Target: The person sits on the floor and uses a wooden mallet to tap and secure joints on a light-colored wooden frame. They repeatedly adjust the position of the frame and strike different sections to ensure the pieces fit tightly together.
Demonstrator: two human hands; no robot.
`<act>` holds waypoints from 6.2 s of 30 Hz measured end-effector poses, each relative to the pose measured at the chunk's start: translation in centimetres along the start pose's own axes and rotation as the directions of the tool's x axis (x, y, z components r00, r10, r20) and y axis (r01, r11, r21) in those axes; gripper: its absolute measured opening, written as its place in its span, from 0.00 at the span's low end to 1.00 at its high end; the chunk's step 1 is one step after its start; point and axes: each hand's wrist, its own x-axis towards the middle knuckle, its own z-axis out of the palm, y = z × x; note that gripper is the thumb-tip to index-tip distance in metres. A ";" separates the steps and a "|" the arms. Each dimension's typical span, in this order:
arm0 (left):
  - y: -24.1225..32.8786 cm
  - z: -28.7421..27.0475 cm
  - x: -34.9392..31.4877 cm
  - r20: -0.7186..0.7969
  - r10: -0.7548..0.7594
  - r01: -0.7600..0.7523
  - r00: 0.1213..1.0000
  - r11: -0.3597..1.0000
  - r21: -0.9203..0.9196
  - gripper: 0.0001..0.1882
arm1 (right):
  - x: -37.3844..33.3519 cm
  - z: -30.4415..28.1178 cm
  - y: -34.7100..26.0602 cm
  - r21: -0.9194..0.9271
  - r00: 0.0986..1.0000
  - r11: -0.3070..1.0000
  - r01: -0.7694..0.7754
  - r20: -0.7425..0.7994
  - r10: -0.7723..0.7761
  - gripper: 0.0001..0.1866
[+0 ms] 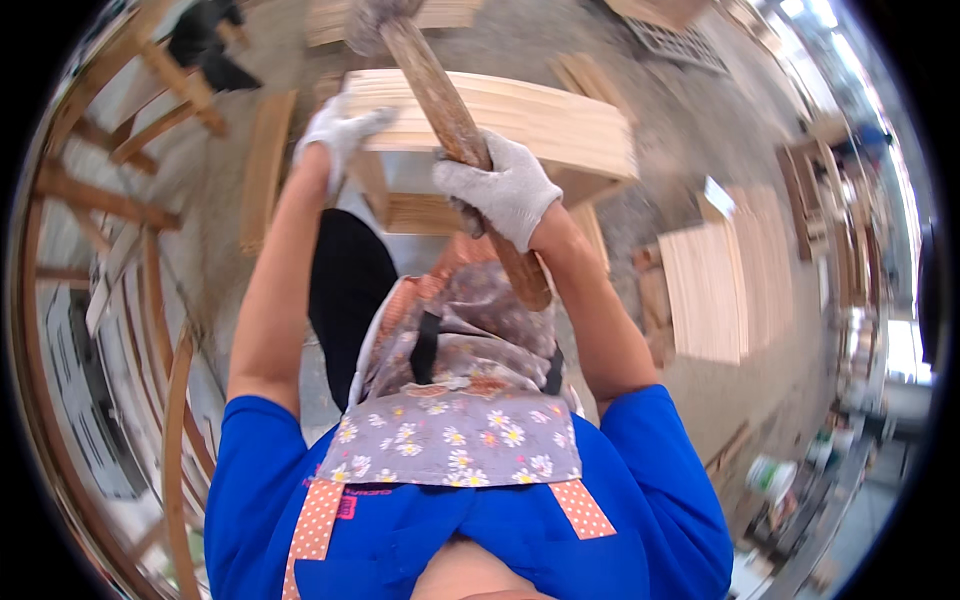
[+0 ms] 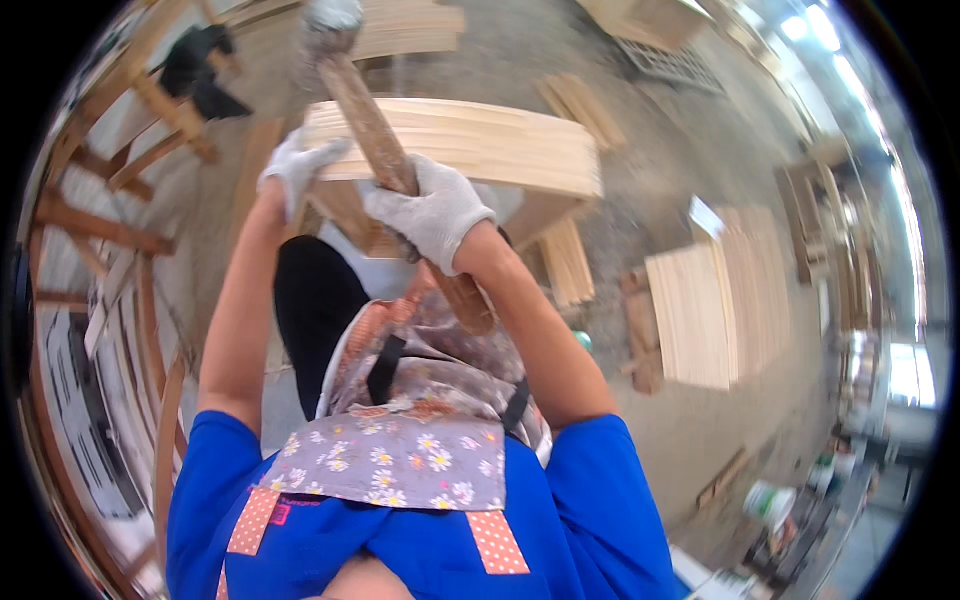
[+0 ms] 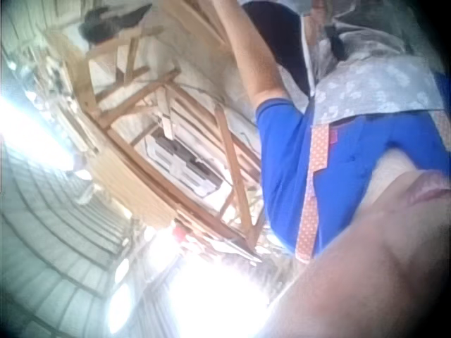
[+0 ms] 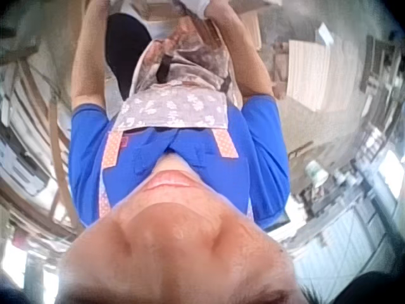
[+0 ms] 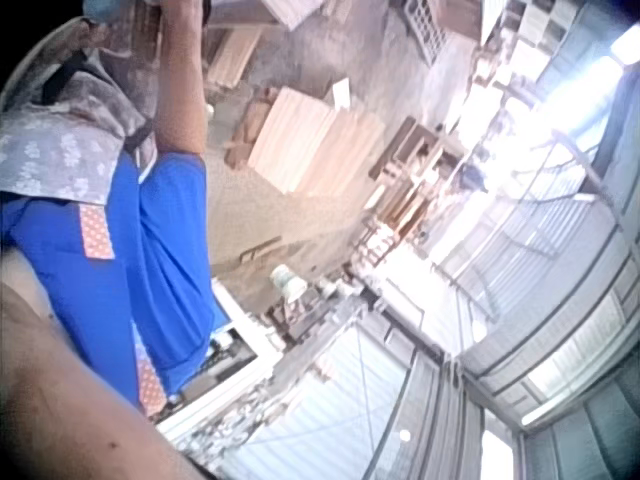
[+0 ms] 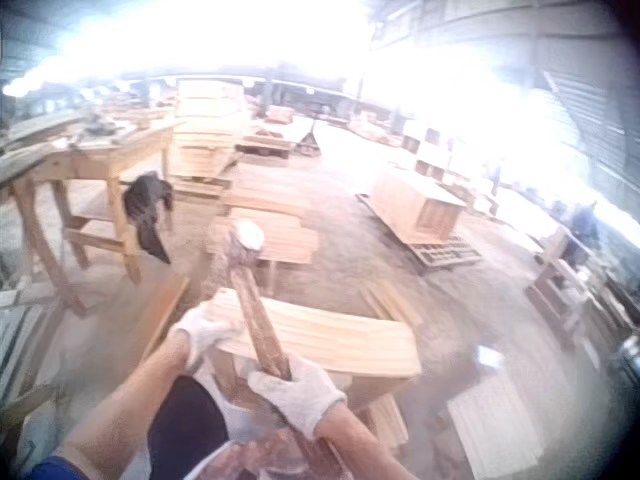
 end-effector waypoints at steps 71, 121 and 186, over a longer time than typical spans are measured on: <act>4.7 14.2 1.8 0.332 0.355 -0.373 0.874 0.053 0.926 0.48 | -18.5 -9.9 13.0 0.414 0.862 0.881 -0.227 -0.337 0.380 0.21; 5.7 15.0 0.2 0.355 0.338 -0.404 0.872 0.085 0.911 0.42 | -7.7 -9.6 21.5 0.610 0.784 0.680 -0.406 -0.149 0.602 0.08; 5.4 14.7 -0.3 0.434 0.367 -0.489 0.823 0.070 0.869 0.43 | -14.9 -18.0 0.5 0.146 0.757 0.901 -0.407 -0.498 0.423 0.19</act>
